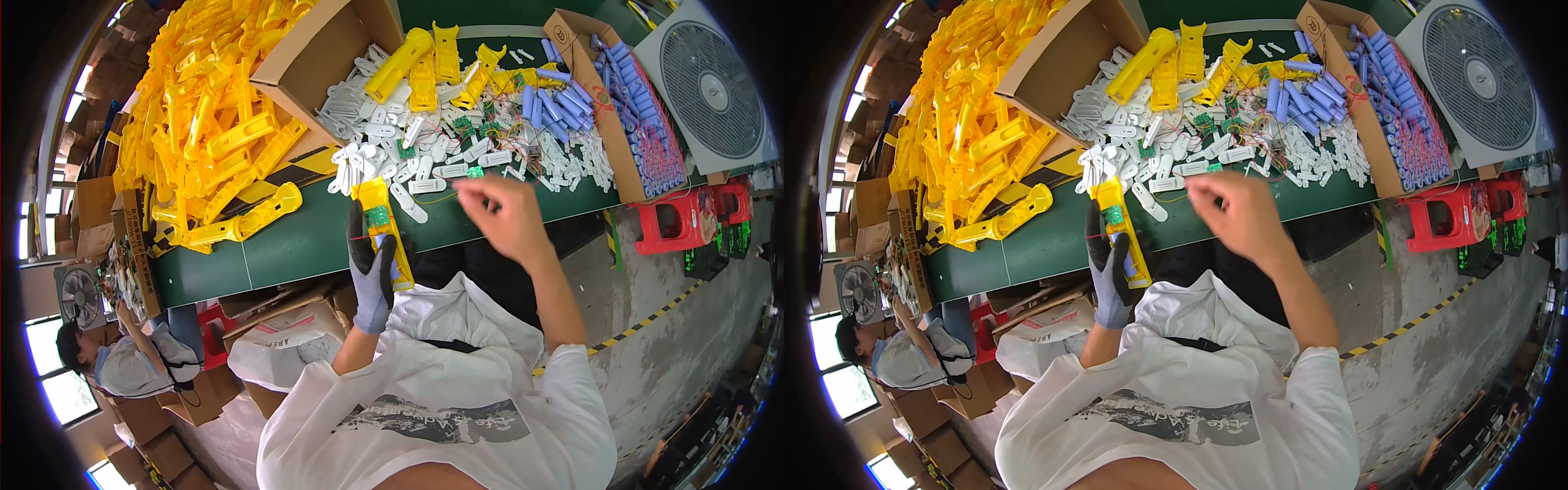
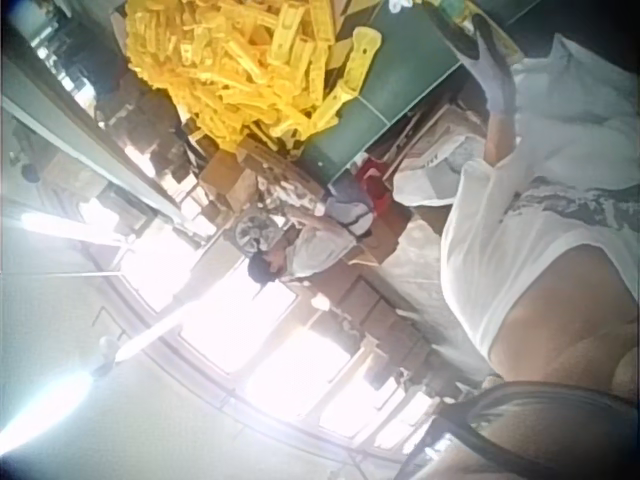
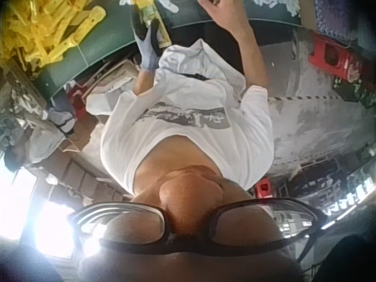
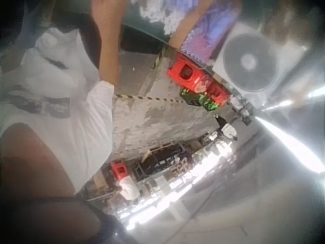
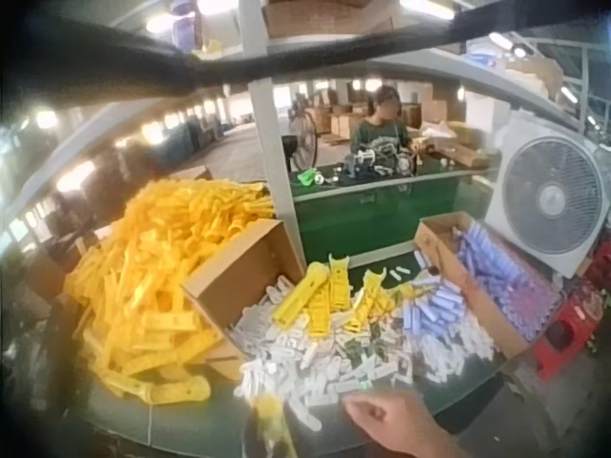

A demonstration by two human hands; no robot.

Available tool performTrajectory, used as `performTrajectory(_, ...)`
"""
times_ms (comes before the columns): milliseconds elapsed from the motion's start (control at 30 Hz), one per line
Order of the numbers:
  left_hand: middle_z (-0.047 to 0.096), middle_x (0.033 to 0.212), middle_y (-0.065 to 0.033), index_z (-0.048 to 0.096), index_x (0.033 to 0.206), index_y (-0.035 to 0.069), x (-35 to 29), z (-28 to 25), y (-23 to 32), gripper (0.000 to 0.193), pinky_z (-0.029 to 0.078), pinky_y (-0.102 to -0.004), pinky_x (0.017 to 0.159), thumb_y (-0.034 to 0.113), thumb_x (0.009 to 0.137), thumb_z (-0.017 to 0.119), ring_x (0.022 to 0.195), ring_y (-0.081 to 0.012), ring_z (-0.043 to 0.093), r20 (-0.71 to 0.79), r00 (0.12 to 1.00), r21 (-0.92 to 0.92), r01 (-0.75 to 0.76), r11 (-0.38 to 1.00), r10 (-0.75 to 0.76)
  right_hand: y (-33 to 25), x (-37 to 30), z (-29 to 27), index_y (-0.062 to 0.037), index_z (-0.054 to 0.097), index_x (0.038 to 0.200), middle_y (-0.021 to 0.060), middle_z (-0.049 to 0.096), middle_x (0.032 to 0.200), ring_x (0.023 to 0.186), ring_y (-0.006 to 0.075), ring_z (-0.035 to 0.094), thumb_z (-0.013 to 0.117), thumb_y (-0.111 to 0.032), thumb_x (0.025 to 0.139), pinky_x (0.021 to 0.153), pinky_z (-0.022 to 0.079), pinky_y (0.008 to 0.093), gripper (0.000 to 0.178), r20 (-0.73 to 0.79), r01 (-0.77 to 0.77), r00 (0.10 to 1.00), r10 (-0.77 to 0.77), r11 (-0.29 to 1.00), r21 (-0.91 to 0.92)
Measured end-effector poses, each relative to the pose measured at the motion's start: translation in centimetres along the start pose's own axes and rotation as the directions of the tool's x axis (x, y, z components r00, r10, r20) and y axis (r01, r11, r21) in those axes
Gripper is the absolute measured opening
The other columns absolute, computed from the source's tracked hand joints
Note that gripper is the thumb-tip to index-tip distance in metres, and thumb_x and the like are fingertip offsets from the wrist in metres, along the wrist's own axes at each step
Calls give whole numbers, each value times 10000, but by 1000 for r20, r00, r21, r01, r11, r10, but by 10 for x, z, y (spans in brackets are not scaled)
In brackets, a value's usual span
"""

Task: The person assembles components by hand, inserting circuit boards, batteries, and wiring into yellow plastic housings.

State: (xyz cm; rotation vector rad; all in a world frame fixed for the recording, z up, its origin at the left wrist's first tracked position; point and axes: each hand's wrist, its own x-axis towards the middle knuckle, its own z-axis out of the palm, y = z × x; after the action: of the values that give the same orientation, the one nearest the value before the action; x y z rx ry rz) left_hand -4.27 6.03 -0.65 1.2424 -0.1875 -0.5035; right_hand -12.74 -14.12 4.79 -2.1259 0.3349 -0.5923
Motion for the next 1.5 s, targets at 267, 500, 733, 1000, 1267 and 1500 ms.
performTrajectory(267,368,1442,-73,239,1503,104,14,9,8,751,440,-257,928,-94,842,533,1116,-133,493,108,994,2,17,1000,-18,37,80,31,-52,647,1035,105,691,745,683,269,672,725,-277,787,629,509,379,344,107,-76,979,171,802,-592)
performTrajectory(500,538,1173,-81,418,1367,85,40,26,15,416,510,-257,695,85,961,510,852,-116,574,170,985,27,35,999,-39,44,87,18,-12,668,923,105,683,739,683,217,666,733,-162,766,642,508,326,227,125,-173,969,212,948,-267)
performTrajectory(733,588,949,-50,486,1261,77,42,30,5,279,483,-228,622,111,985,490,707,-85,578,155,973,-84,183,979,-169,49,51,16,-25,639,960,30,671,782,674,64,590,668,-65,843,627,465,216,127,201,-312,943,266,915,255)
performTrajectory(1000,610,986,-42,512,1249,26,43,27,-9,298,474,-231,760,33,951,501,843,-67,548,84,996,70,22,997,-28,16,28,51,-55,558,1219,26,599,894,684,43,559,584,27,847,582,471,207,382,310,-307,937,161,804,509)
performTrajectory(1267,630,1014,-63,528,1233,20,43,35,-7,301,471,-245,781,58,935,539,869,-74,552,57,995,283,-89,955,75,31,11,54,8,612,943,45,628,865,740,67,569,698,0,826,609,475,214,145,180,-335,932,314,563,755)
performTrajectory(1500,625,1052,-80,546,1204,16,41,35,1,293,470,-269,820,45,913,563,908,-106,564,83,996,196,-2,981,-14,35,7,44,19,632,873,47,645,857,750,83,611,713,24,802,690,503,191,108,189,-303,947,258,538,787)
